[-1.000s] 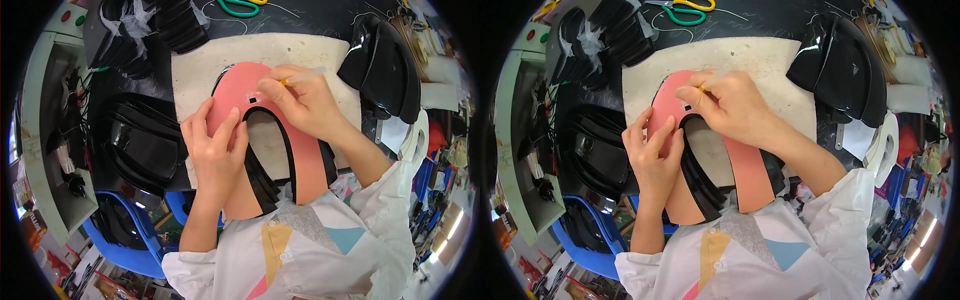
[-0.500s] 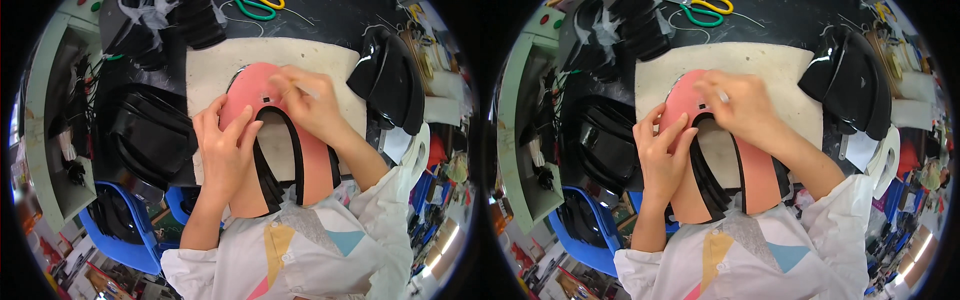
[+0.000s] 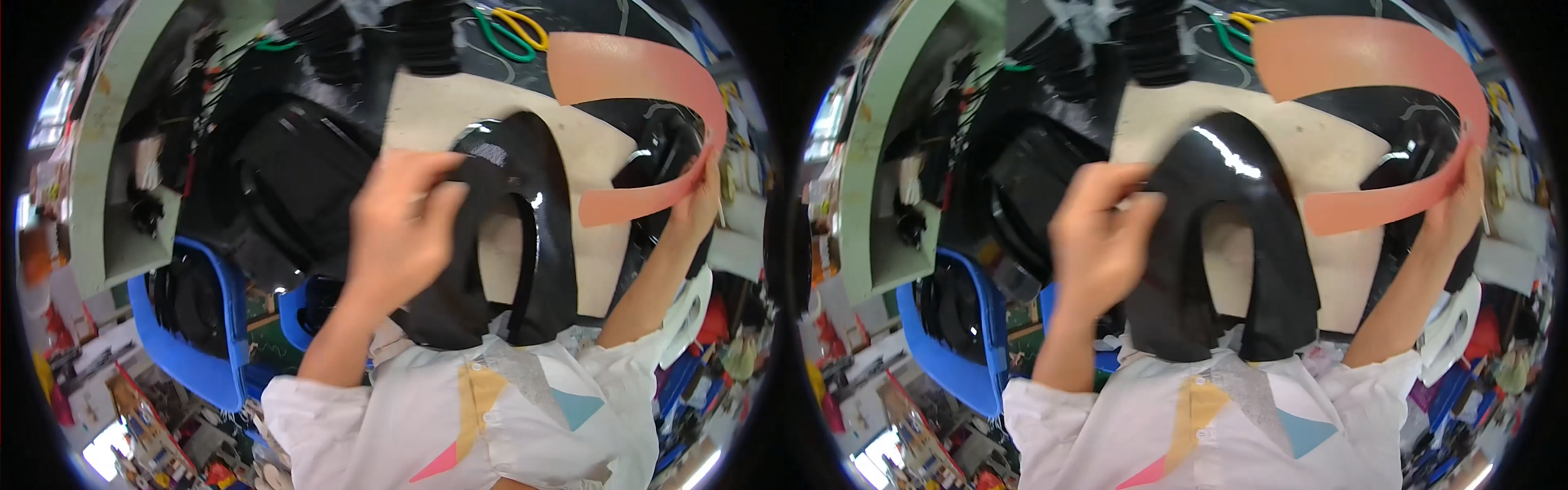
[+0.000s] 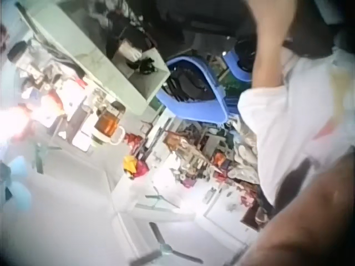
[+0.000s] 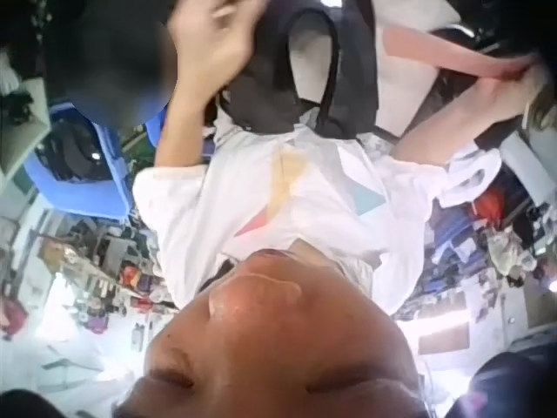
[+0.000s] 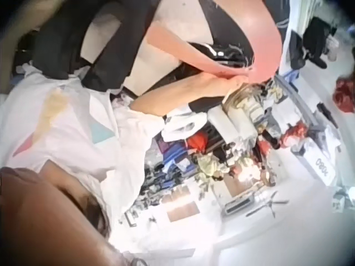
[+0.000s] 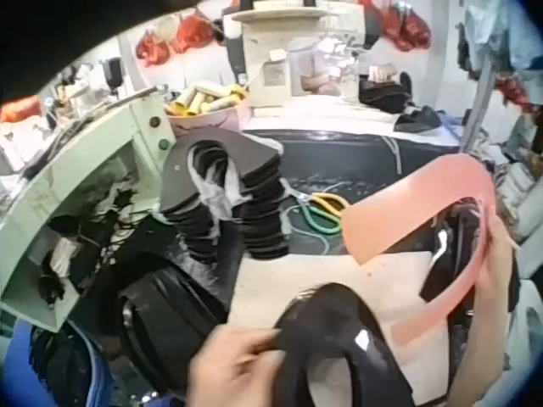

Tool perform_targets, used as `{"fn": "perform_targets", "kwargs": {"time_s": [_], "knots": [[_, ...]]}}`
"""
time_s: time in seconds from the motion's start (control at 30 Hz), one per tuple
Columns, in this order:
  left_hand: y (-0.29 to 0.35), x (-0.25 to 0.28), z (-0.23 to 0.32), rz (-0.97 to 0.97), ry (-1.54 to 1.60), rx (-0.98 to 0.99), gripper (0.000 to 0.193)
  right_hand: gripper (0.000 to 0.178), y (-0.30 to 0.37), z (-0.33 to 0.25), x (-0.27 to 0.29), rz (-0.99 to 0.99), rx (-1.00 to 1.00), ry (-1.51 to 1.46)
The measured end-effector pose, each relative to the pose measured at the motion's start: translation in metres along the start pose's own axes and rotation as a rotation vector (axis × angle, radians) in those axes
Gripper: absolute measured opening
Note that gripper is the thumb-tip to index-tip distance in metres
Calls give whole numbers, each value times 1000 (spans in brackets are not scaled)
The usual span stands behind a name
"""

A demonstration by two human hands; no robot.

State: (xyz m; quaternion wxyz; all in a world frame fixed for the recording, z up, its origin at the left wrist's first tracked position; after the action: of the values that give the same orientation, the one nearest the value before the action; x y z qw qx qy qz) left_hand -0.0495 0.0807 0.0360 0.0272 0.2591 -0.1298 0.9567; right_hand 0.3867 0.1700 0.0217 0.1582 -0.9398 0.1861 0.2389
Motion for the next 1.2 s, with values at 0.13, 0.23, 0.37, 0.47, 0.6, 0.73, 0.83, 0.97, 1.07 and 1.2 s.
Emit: {"fn": "perform_targets", "kwargs": {"time_s": [0.13,0.23,0.37,0.47,0.6,0.73,0.83,0.97,1.07,1.2], "knots": [[22,128,-47,465,354,307,29,14,9,5,-3,-200,-149,-81],[55,237,-139,479,229,407,37,28,48,34,-67,-159,-208,342],[42,208,-132,386,-588,308,36,33,105,89,-130,-577,-216,776],[9,60,-45,66,-515,52,25,34,121,103,-147,-744,-115,915],[23,-34,-7,-117,-468,-37,38,36,123,106,-157,-830,-91,1009],[27,-50,-16,-96,-414,43,36,34,123,108,-157,-855,-66,1021],[29,-54,-17,-78,-415,35,34,34,125,106,-158,-874,-24,1026],[29,-53,-15,-57,-434,-5,31,35,129,102,-158,-901,30,1009],[29,-54,-15,-44,-400,2,30,32,131,93,-166,-922,315,1157],[30,-54,-15,-4,-425,2,30,20,131,70,-179,-914,433,1102]]}}
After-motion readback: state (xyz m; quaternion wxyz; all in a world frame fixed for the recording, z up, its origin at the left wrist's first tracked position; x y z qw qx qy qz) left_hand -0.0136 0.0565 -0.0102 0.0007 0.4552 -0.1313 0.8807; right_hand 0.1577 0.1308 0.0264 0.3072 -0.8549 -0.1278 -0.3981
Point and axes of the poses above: each hand's wrist, its own y-axis away from the middle knuckle, its own x-axis out of the back of the hand, z = x × y, the point moved 7 cm from there along -y, towards the middle knuckle, and after that the axes turned 9 degrees about -z, right-handed, at the moved point
